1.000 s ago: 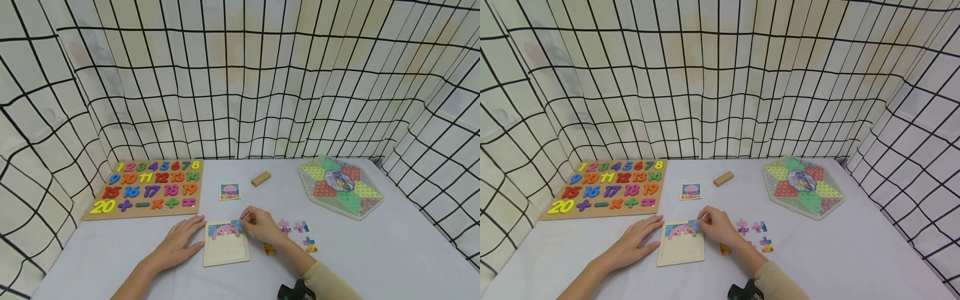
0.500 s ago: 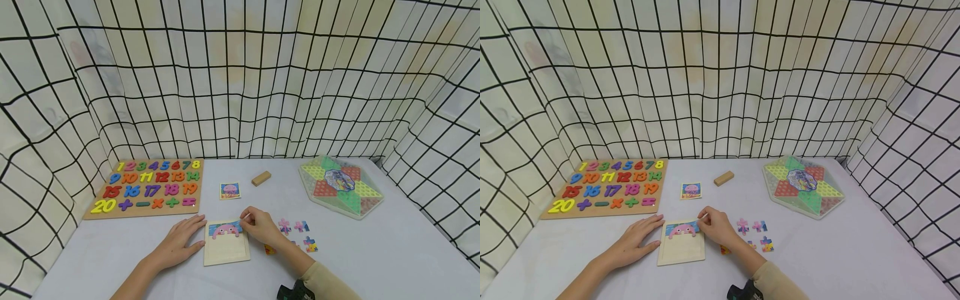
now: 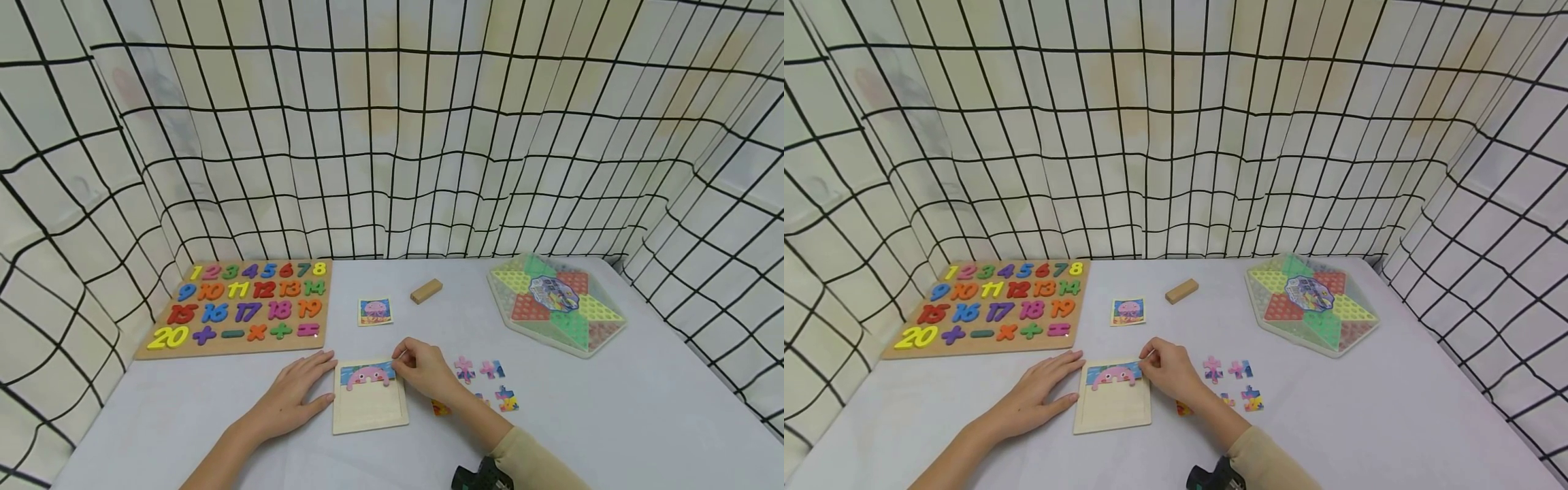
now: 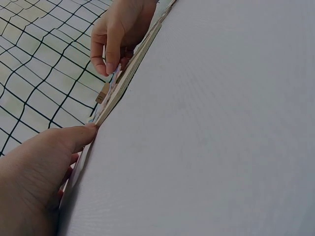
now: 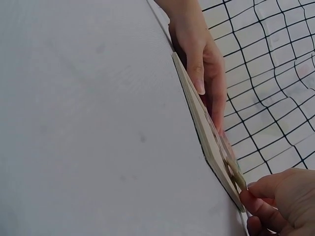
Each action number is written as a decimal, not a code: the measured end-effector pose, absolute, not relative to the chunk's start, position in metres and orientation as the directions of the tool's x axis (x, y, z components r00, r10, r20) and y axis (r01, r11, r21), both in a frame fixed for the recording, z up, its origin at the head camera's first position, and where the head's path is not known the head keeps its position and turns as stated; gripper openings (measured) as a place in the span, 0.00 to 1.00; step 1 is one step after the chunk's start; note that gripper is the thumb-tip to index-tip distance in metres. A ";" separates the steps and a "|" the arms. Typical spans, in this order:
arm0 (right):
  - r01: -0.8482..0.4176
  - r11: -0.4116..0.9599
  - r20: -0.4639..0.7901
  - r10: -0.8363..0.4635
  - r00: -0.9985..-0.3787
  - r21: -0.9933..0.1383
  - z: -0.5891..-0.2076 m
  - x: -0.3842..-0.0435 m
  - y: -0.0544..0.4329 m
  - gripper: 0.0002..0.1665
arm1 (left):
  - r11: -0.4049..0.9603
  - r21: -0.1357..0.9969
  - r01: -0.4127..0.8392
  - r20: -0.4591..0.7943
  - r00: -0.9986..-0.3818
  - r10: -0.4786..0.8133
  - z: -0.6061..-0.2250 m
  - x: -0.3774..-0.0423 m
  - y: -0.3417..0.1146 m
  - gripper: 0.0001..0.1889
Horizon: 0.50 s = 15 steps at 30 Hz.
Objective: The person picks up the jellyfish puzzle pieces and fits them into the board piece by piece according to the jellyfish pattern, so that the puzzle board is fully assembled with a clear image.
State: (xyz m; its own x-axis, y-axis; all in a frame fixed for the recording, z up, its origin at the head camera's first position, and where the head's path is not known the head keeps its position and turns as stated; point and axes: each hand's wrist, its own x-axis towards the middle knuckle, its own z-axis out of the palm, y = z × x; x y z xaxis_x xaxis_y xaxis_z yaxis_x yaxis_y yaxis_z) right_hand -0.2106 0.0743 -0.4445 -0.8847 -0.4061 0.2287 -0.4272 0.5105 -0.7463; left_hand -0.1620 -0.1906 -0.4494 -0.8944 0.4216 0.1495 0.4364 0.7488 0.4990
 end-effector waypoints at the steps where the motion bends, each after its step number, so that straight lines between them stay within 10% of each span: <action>1: -0.428 0.511 0.230 -0.405 -0.885 -0.746 -0.444 -0.210 0.074 0.03 | 0.748 0.499 0.438 0.152 -0.894 0.422 -0.450 -0.162 -0.191 0.30; 15: -0.454 0.537 0.245 -0.415 -0.876 -0.711 -0.445 -0.210 0.073 0.05 | 0.752 0.511 0.416 0.131 -0.903 0.410 -0.448 -0.162 -0.190 0.29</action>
State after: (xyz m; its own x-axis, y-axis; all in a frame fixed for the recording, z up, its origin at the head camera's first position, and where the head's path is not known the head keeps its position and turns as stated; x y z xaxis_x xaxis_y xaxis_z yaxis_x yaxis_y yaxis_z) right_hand -0.2101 0.0727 -0.4449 -0.8761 -0.4151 0.2454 -0.4537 0.5370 -0.7112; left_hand -0.1623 -0.1898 -0.4484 -0.9028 0.4096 0.1312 0.4156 0.7522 0.5113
